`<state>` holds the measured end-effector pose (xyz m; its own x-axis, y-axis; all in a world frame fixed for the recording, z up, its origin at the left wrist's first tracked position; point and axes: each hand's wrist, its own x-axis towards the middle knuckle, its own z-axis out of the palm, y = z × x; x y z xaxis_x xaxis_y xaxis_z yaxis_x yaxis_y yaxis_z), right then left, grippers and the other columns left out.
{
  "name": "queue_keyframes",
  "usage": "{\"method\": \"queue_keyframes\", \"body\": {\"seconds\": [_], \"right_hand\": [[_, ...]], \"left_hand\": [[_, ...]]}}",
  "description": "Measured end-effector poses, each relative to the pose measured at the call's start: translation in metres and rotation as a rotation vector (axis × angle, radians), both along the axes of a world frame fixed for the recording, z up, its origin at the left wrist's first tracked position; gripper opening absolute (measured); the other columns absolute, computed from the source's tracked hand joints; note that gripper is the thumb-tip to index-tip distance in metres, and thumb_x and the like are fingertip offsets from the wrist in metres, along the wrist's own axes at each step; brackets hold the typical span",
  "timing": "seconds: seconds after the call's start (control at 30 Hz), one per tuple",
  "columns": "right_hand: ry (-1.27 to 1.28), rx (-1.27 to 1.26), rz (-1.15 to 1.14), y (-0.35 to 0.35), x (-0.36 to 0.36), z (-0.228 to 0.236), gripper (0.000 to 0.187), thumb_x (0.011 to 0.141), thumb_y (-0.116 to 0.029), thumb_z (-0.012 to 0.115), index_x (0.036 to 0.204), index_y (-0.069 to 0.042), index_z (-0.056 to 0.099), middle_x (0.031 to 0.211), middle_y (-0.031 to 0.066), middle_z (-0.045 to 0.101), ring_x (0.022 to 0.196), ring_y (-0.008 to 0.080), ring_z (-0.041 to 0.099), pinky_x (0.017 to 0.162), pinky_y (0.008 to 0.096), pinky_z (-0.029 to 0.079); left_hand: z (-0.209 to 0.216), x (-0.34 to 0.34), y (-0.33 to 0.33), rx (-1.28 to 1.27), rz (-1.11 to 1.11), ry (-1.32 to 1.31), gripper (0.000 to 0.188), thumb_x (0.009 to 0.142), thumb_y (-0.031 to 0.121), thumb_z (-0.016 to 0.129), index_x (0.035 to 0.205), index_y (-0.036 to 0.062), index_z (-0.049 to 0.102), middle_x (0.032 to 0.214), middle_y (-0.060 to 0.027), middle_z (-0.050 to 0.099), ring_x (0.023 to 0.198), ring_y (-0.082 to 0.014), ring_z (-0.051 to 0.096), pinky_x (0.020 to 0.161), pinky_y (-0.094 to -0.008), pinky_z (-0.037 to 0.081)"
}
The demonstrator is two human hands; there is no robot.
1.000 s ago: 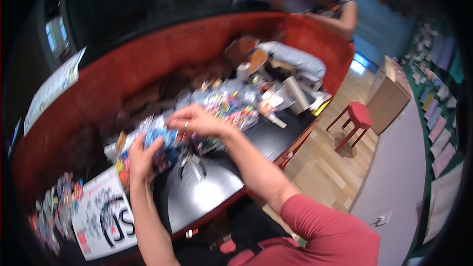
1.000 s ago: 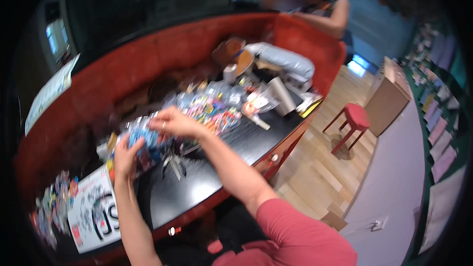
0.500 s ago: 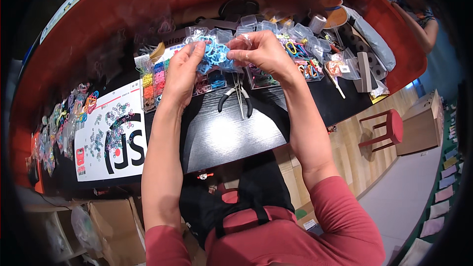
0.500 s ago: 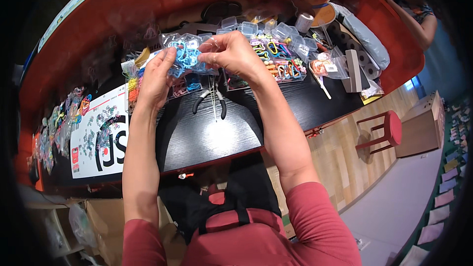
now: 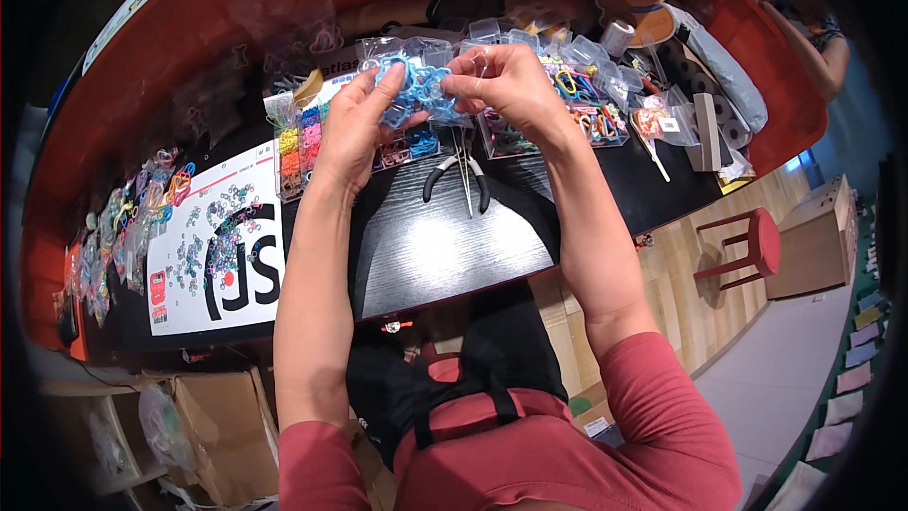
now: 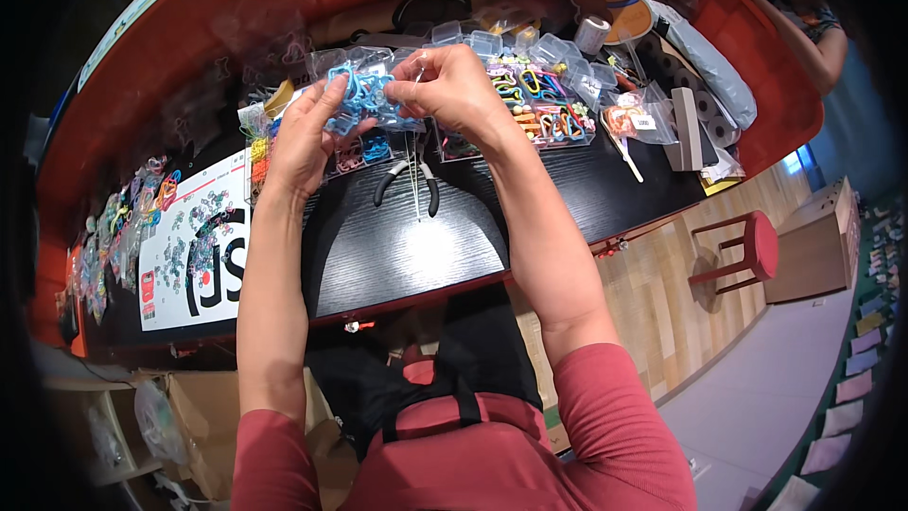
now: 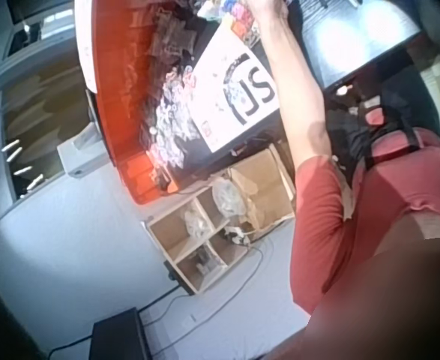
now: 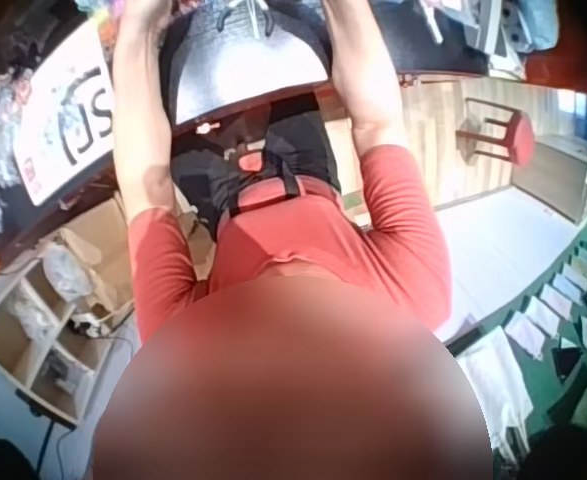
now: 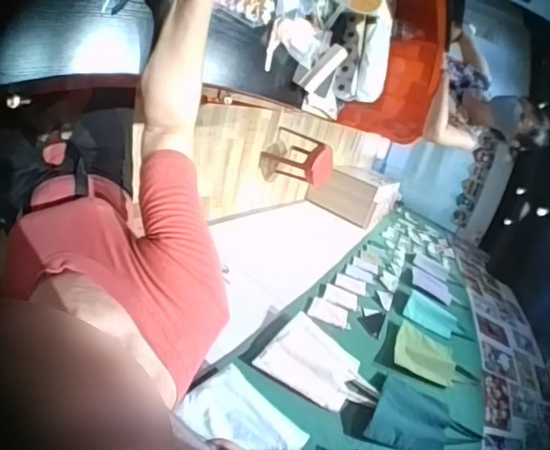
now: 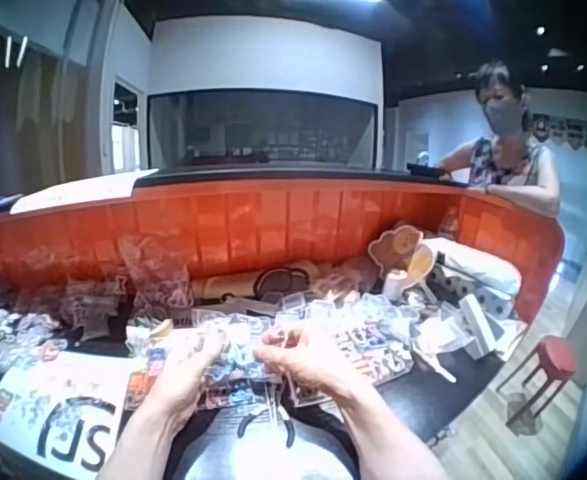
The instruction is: The recorder is assembling small acrylic or plastic keychain charms by attaching metal rings and clasps using pliers.
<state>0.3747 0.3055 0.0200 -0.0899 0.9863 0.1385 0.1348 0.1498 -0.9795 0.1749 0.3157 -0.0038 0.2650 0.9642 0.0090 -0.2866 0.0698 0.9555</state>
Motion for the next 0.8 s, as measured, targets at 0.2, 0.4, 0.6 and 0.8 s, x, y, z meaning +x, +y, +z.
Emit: {"method": "queue_keyframes", "body": {"seconds": [0.2, 0.4, 0.6, 0.8], "right_hand": [[0.005, 0.074, 0.047, 0.003, -0.004, -0.004, 0.019, 0.08, -0.007, 0.081, 0.092, 0.005, 0.071, 0.069, 0.0068, 0.069, 0.06, 0.0099, 0.064, 0.053, 0.0232, 0.049], [0.078, 0.245, -0.022, 0.009, -0.003, -0.011, 0.013, 0.083, -0.005, 0.078, 0.091, 0.004, 0.072, 0.073, 0.0077, 0.071, 0.061, 0.0105, 0.067, 0.055, 0.0235, 0.053], [0.141, 0.382, -0.166, 0.008, -0.003, -0.007, 0.014, 0.086, -0.005, 0.075, 0.095, 0.005, 0.071, 0.078, 0.0081, 0.073, 0.065, 0.0113, 0.07, 0.058, 0.0238, 0.057], [0.381, 0.289, -0.213, 0.01, 0.008, -0.003, 0.016, 0.088, -0.008, 0.074, 0.099, 0.003, 0.07, 0.083, 0.0091, 0.073, 0.067, 0.012, 0.07, 0.055, 0.0215, 0.054]], "left_hand": [[0.0, -0.002, -0.001, 0.15, 0.041, 0.06, 0.034, 0.092, 0.015, 0.073, 0.12, 0.0006, 0.058, 0.109, -0.0072, 0.068, 0.097, -0.0145, 0.068, 0.079, -0.0303, 0.063], [0.003, 0.0, -0.001, 0.145, 0.174, -0.014, 0.029, 0.091, 0.015, 0.074, 0.114, 0.0029, 0.061, 0.105, -0.0051, 0.068, 0.092, -0.0125, 0.068, 0.074, -0.0303, 0.063], [0.006, -0.006, 0.0, 0.104, 0.148, -0.03, 0.028, 0.091, 0.017, 0.073, 0.113, 0.003, 0.061, 0.105, -0.0084, 0.07, 0.089, -0.0169, 0.071, 0.072, -0.0302, 0.062], [0.007, -0.012, 0.002, 0.026, 0.069, -0.066, 0.03, 0.091, 0.019, 0.073, 0.112, 0.0003, 0.062, 0.104, -0.0134, 0.071, 0.093, -0.0238, 0.073, 0.071, -0.0314, 0.063]]}}
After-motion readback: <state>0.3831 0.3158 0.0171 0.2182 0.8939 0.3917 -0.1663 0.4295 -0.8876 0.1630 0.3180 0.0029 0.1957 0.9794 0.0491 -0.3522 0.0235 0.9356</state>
